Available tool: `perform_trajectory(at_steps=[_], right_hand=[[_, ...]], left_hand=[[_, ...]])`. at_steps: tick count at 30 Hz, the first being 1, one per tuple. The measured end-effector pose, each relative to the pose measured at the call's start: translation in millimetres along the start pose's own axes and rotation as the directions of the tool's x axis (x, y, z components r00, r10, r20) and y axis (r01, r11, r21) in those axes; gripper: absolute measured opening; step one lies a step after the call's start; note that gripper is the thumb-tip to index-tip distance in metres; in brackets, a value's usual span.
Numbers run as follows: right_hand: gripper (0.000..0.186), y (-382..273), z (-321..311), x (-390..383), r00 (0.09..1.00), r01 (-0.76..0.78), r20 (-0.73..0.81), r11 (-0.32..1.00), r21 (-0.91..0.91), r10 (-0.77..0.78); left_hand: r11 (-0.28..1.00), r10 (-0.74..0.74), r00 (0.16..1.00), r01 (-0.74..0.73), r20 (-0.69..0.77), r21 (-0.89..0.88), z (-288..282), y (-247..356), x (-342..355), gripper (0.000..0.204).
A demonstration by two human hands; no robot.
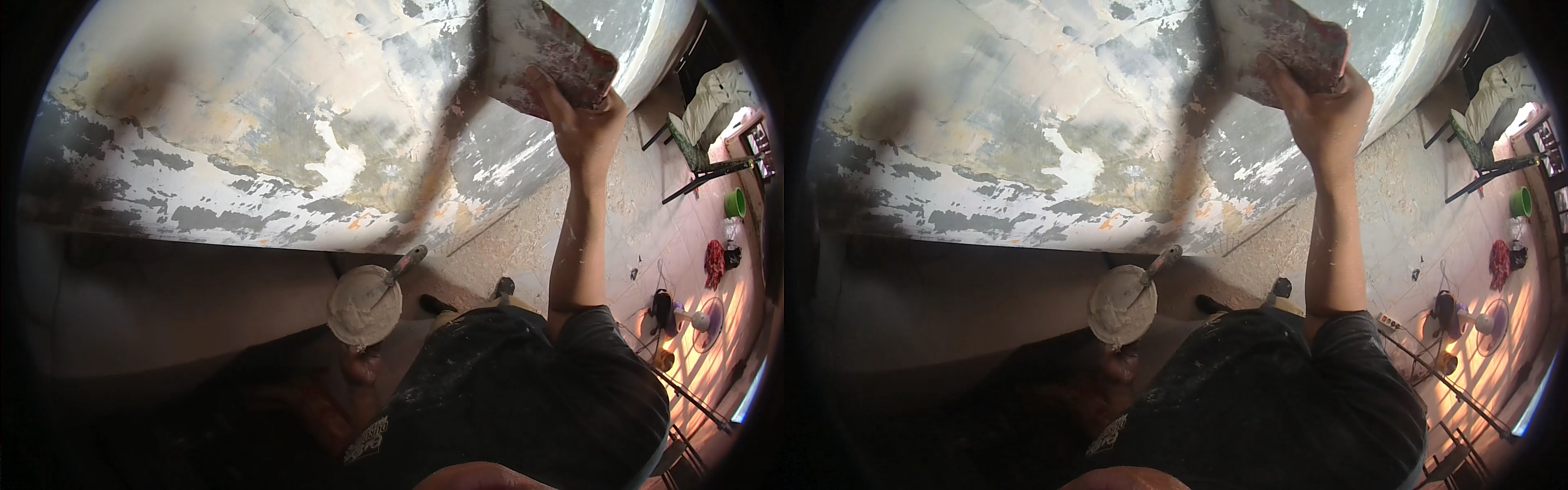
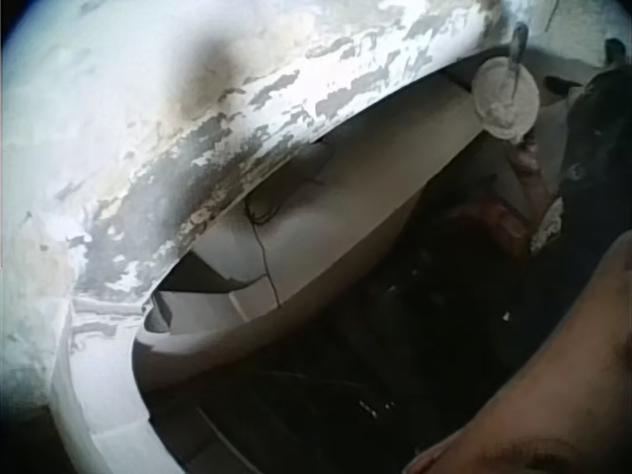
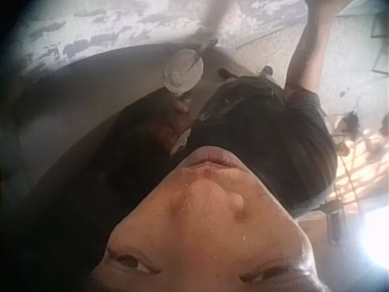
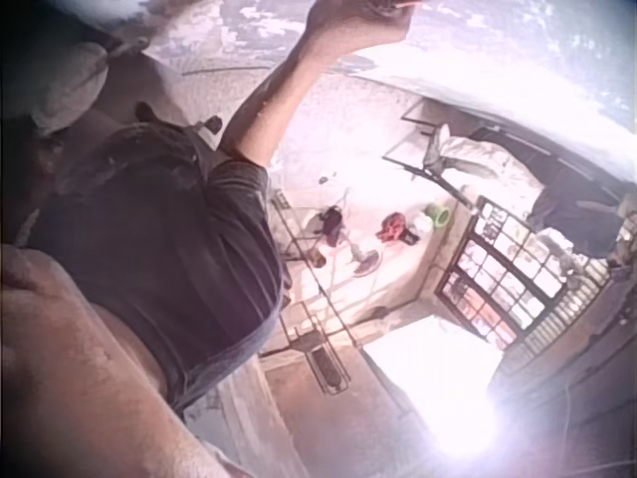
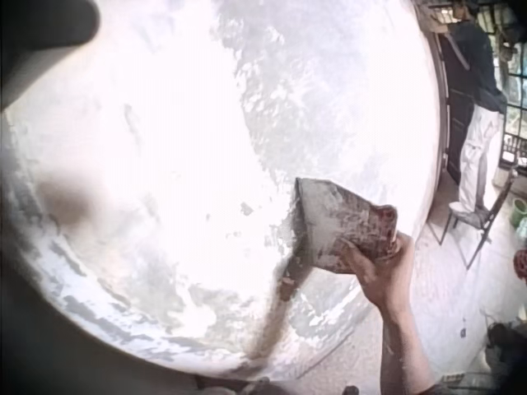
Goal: The person applies a white paste to a large vertical surface using a trowel and a small container. They repeatedly scoop the paste and spread it across the surface, smoothing it with the trowel.
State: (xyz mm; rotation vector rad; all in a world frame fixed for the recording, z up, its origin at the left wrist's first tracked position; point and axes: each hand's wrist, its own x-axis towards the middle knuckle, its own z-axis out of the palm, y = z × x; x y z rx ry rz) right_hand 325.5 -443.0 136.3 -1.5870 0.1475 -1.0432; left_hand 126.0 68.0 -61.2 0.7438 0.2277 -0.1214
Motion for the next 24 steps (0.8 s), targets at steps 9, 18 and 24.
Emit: perform_trajectory(at_steps=[9, 18, 24], right_hand=[[0.036, -74, 87, -73, 0.866, 0.252, 0.407, 0.957, 0.146, -0.29], [0.021, 4, 26, 5, 0.977, 0.12, 0.143, 0.96, 0.252, -0.16], [0.02, -27, 1, 11, 0.996, 0.063, 0.05, 0.983, 0.173, -0.073]], left_hand=[[0.993, -0.087, 0.994, 0.08, 0.072, 0.084, 29, 1, 7, 0.077], [0.998, -0.046, 0.999, 0.044, 0.029, 0.036, 18, -6, 2, 0.079], [0.996, -0.081, 0.994, 0.077, 0.074, 0.047, 21, -2, 2, 0.082]])
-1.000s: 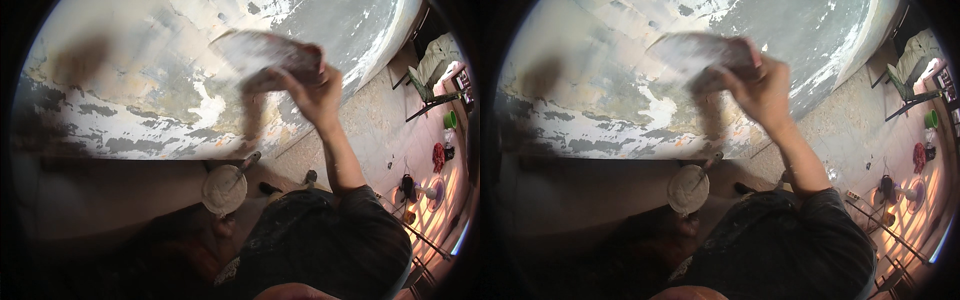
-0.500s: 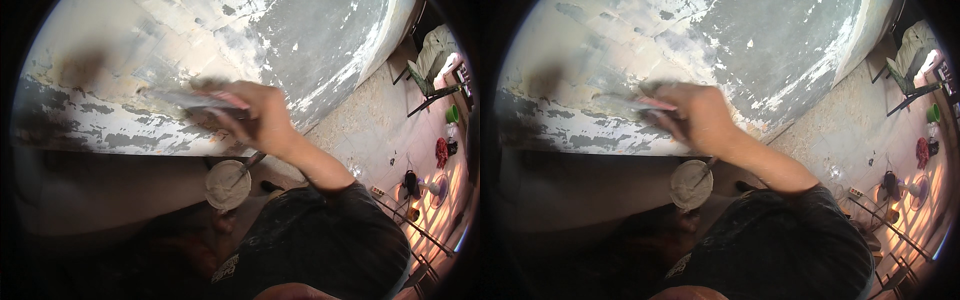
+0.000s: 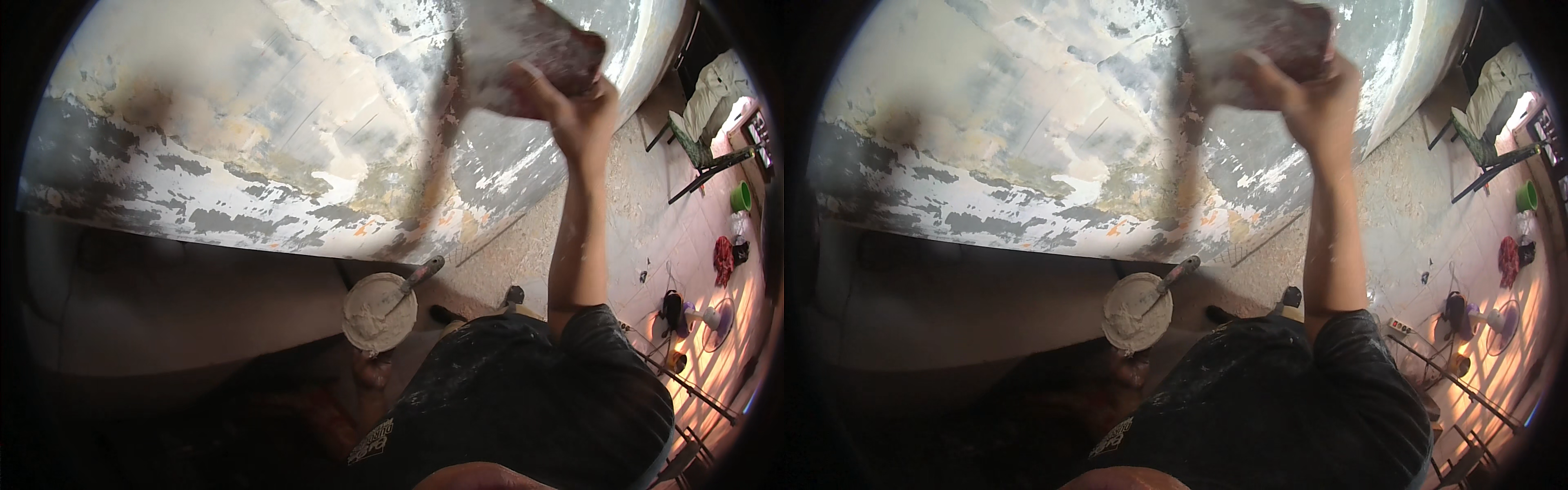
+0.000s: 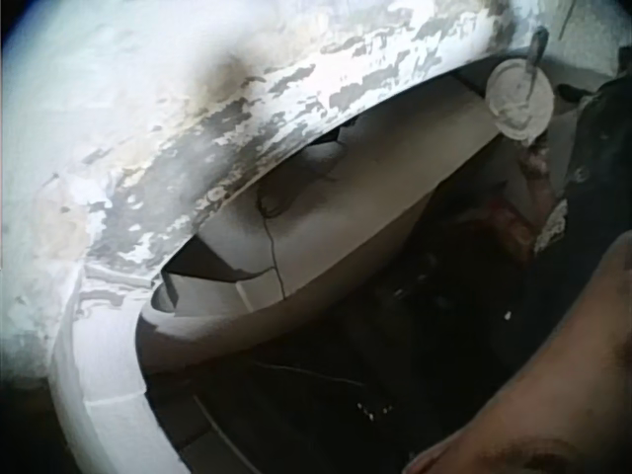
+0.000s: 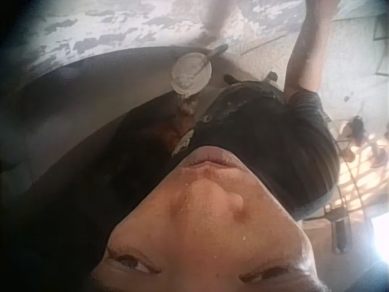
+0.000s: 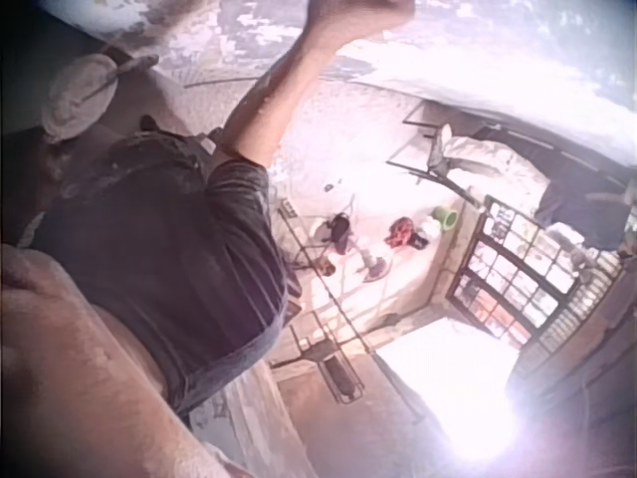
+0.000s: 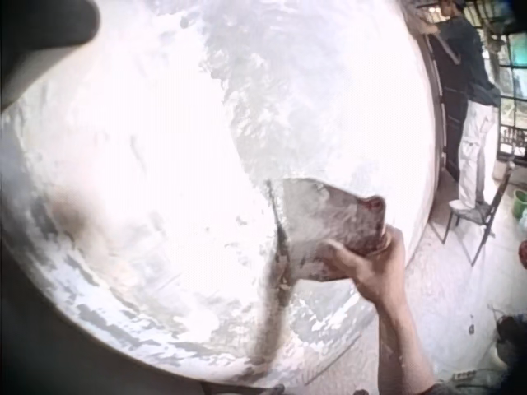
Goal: The person applies a white paste to a large vertical surface using a trowel and a small container. They repeatedly scoop the paste and spread it across the surface, smoothing it with the trowel.
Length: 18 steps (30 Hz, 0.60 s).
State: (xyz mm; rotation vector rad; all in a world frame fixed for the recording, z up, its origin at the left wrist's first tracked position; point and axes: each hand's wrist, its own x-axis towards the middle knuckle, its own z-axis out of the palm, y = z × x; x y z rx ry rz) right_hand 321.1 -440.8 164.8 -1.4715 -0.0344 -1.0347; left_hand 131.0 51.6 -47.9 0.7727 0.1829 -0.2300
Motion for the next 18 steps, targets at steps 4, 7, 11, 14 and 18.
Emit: perform_trajectory(at_steps=[4, 7, 11, 14, 18], right_hand=[[0.012, -33, 64, -58, 0.944, 0.174, 0.302, 0.977, -0.125, -0.129], [0.023, -2, 94, -89, 0.876, 0.21, 0.444, 0.978, 0.004, -0.19], [0.033, 45, 67, -54, 0.929, 0.073, 0.363, 0.997, 0.017, -0.074], [0.034, 58, 13, -20, 0.966, 0.115, 0.245, 0.985, -0.126, -0.082], [0.025, 40, -12, -10, 0.999, 0.008, -0.04, 0.989, -0.146, -0.014]], left_hand=[[1.0, -0.01, 1.0, 0.01, -0.002, 0.028, 8, 5, 4, 0.083], [0.997, -0.071, 0.996, 0.07, 0.046, 0.027, 2, 7, 9, 0.082], [0.999, -0.053, 0.996, 0.053, 0.072, 0.013, 7, 6, 7, 0.083], [0.996, 0.0, 0.999, 0.004, 0.044, -0.086, 10, -2, 6, 0.08], [0.994, 0.014, 1.0, -0.011, 0.025, -0.11, -9, -8, -6, 0.08]])
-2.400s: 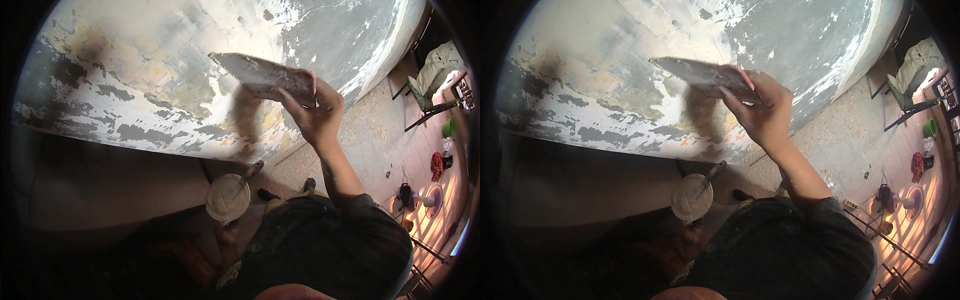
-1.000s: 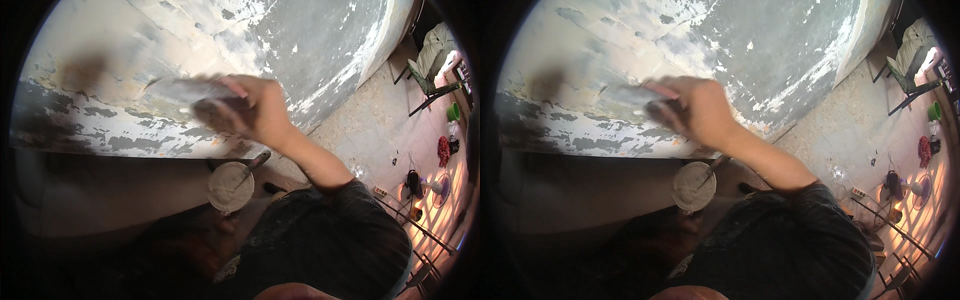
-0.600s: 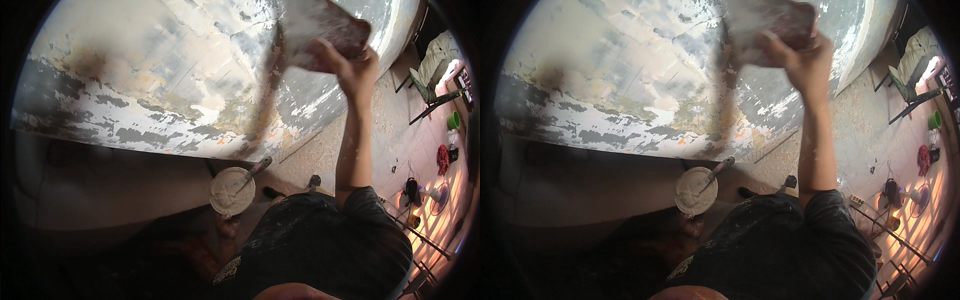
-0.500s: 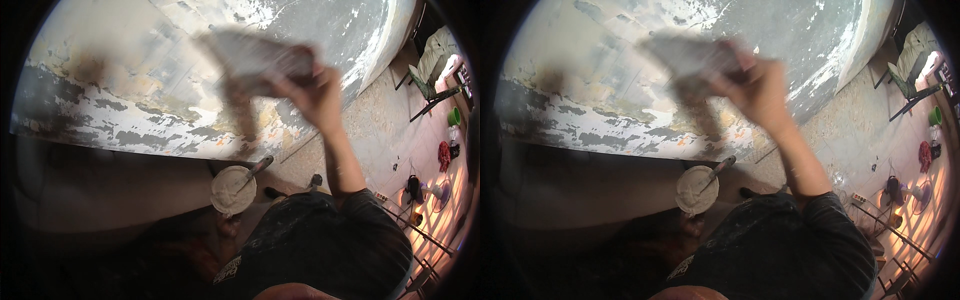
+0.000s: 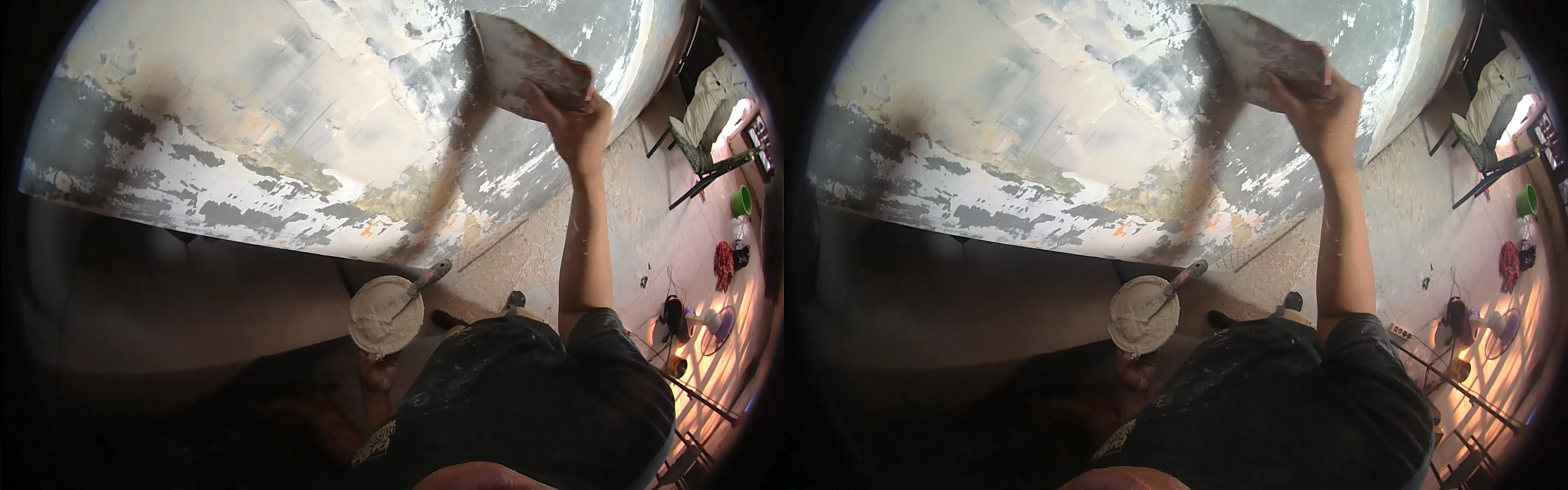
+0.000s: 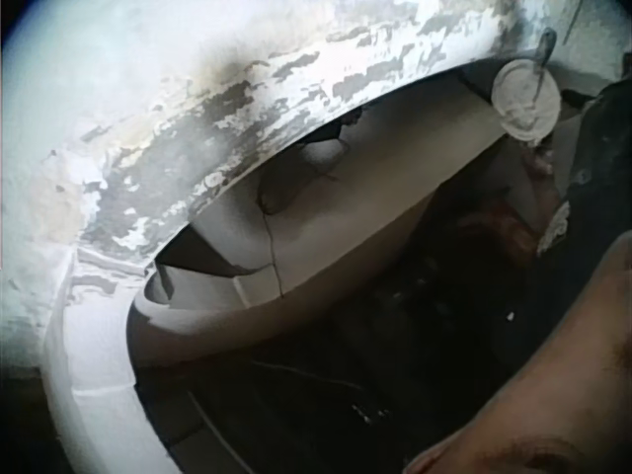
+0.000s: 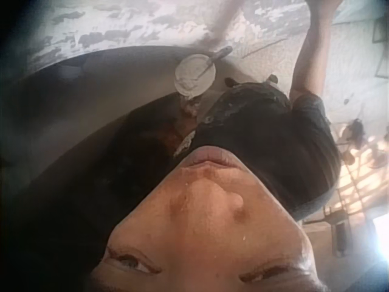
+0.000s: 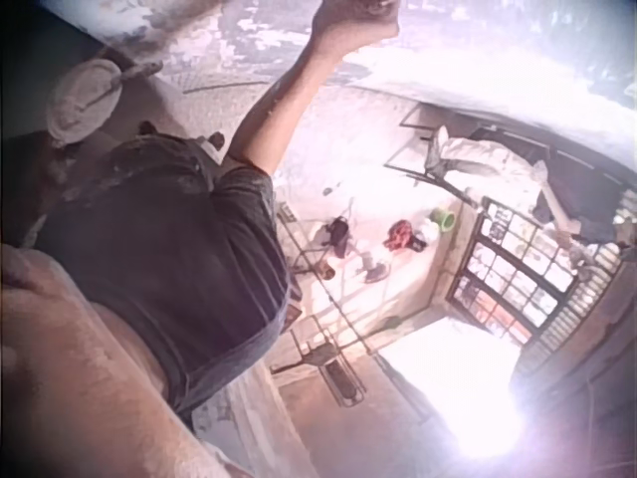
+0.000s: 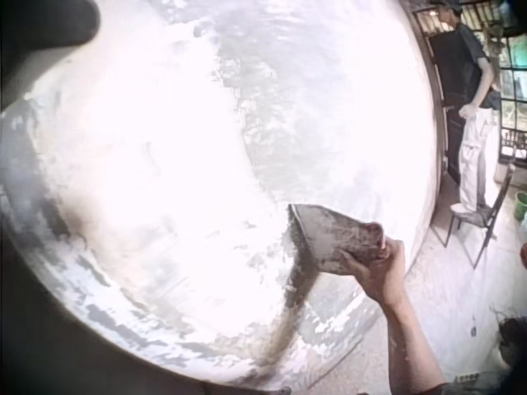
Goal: The person applies a white paste to a large vertical surface using a trowel and a small container. They repeatedly scoop the paste and spread it across the surface, smoothing it with the trowel.
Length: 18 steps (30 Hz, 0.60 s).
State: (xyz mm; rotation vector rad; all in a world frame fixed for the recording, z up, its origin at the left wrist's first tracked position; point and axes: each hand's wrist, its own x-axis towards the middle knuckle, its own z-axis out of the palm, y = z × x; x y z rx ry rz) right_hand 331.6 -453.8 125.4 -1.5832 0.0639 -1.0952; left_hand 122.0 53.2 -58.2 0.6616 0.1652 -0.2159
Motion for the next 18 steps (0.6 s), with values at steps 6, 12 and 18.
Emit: perform_trajectory(at_steps=[6, 12, 18], right_hand=[[0.044, -61, 51, -38, 0.96, -0.01, 0.28, 0.991, 0.13, -0.027], [0.029, -47, 82, -19, 0.918, 0.022, 0.379, 0.966, 0.257, -0.121], [0.024, -22, -1, 28, 0.995, 0.004, 0.095, 0.999, 0.053, -0.009]], left_hand=[[0.997, -0.035, 0.999, 0.036, -0.018, 0.075, 11, 2, 1, 0.079], [0.989, -0.083, 0.996, 0.076, 0.045, 0.13, 17, 9, 5, 0.08], [0.997, -0.012, 1.0, 0.01, 0.021, 0.072, 13, -3, -9, 0.081]])
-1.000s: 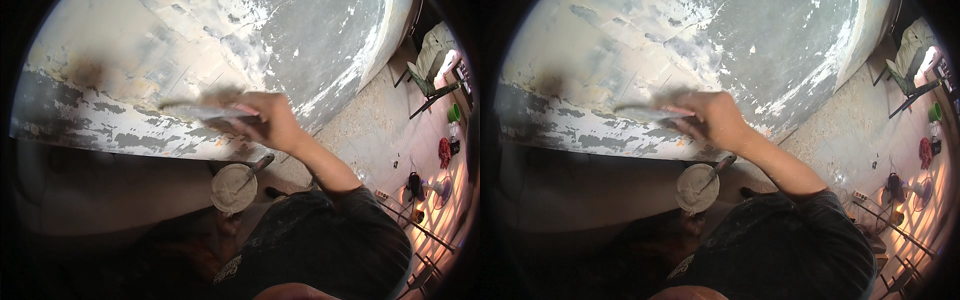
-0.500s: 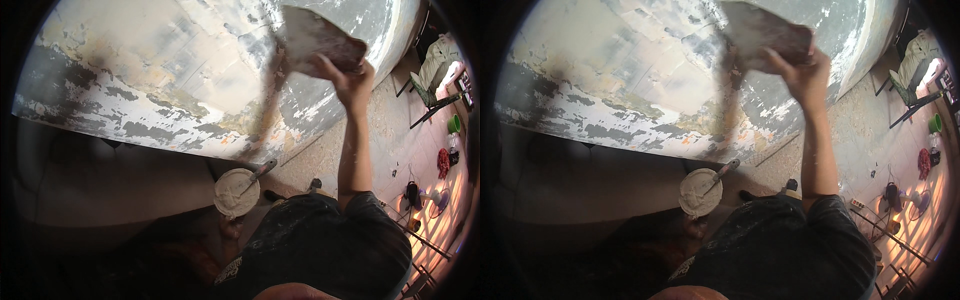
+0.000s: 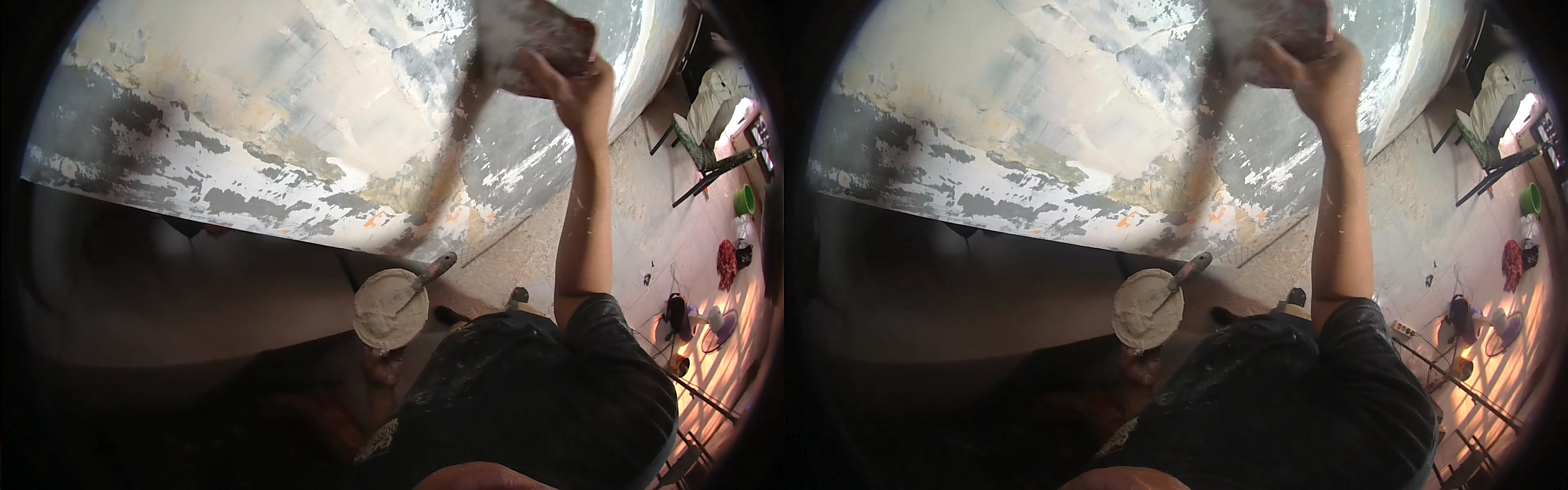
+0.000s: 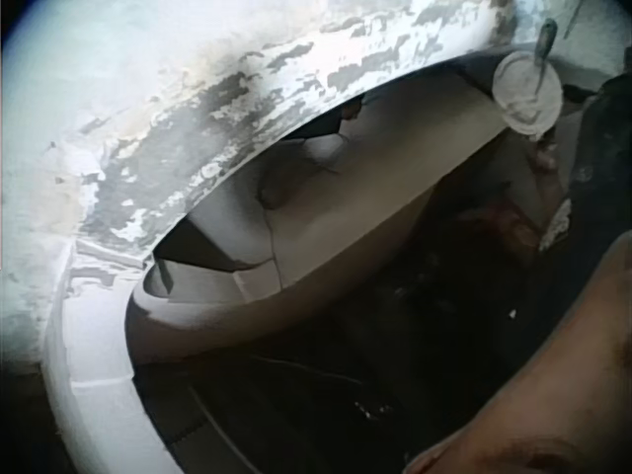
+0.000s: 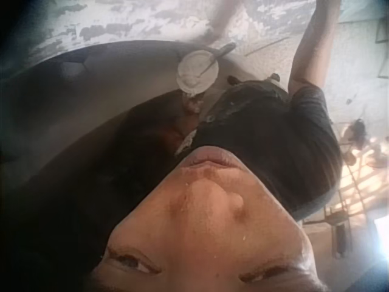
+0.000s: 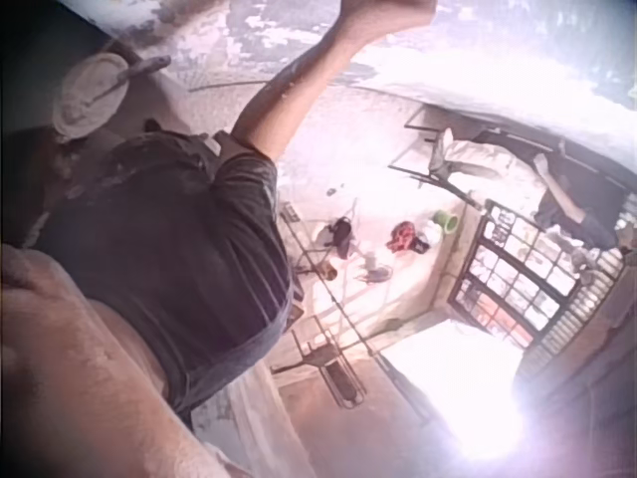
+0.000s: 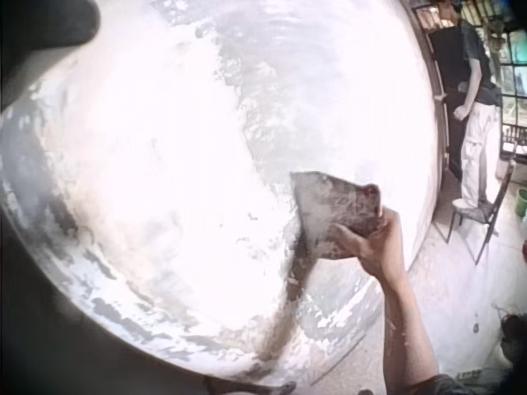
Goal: The person applies a white paste to a large vertical surface using a trowel and a small container. They repeatedly scoop the paste and spread it across the surface, smoothing it with the trowel.
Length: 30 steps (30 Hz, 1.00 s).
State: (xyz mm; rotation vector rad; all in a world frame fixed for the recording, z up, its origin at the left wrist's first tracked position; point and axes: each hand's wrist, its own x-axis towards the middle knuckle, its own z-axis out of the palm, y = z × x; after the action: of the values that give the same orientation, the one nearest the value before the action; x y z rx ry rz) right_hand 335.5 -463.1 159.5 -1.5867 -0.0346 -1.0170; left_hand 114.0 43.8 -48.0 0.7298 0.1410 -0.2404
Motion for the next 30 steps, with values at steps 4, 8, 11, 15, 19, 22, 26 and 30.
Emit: perform_trajectory(at_steps=[4, 8, 11, 15, 19, 22, 26, 30], right_hand=[[0.022, -29, 19, -17, 0.999, 0.053, 0.005, 0.993, 0.103, -0.054], [0.03, -95, 101, -77, 0.963, 0.21, 0.173, 0.978, 0.005, -0.208], [0.034, -93, 142, -109, 0.963, 0.139, 0.231, 0.99, 0.013, -0.138], [0.022, -68, 120, -87, 0.99, 0.126, 0.076, 0.991, -0.052, -0.122], [0.026, -52, 82, -59, 0.973, 0.055, -0.212, 0.984, -0.17, -0.092], [0.014, -78, 76, -62, 0.969, -0.037, -0.245, 0.992, -0.121, 0.006], [0.013, -76, 108, -133, 0.95, 0.223, 0.245, 0.971, -0.089, -0.195], [0.018, -38, 126, -149, 0.878, 0.313, 0.381, 0.95, -0.004, -0.288]], left_hand=[[0.998, -0.044, 0.998, 0.046, -0.041, 0.043, -12, -2, 0, 0.08], [0.993, -0.047, 0.999, 0.044, 0.028, 0.11, 13, 3, 11, 0.081], [0.987, -0.086, 0.996, 0.085, 0.004, 0.136, 14, 6, 21, 0.084], [0.995, -0.066, 0.998, 0.063, 0.025, 0.083, 18, 4, 20, 0.084], [0.999, -0.024, 0.999, 0.023, 0.026, 0.028, -5, -5, 16, 0.078], [1.0, -0.017, 1.0, 0.017, 0.012, -0.002, -7, -2, 7, 0.077], [1.0, -0.021, 0.999, 0.021, -0.048, -0.002, -17, 4, 1, 0.076], [1.0, -0.012, 0.998, 0.012, -0.061, 0.003, -23, 9, 0, 0.077]])
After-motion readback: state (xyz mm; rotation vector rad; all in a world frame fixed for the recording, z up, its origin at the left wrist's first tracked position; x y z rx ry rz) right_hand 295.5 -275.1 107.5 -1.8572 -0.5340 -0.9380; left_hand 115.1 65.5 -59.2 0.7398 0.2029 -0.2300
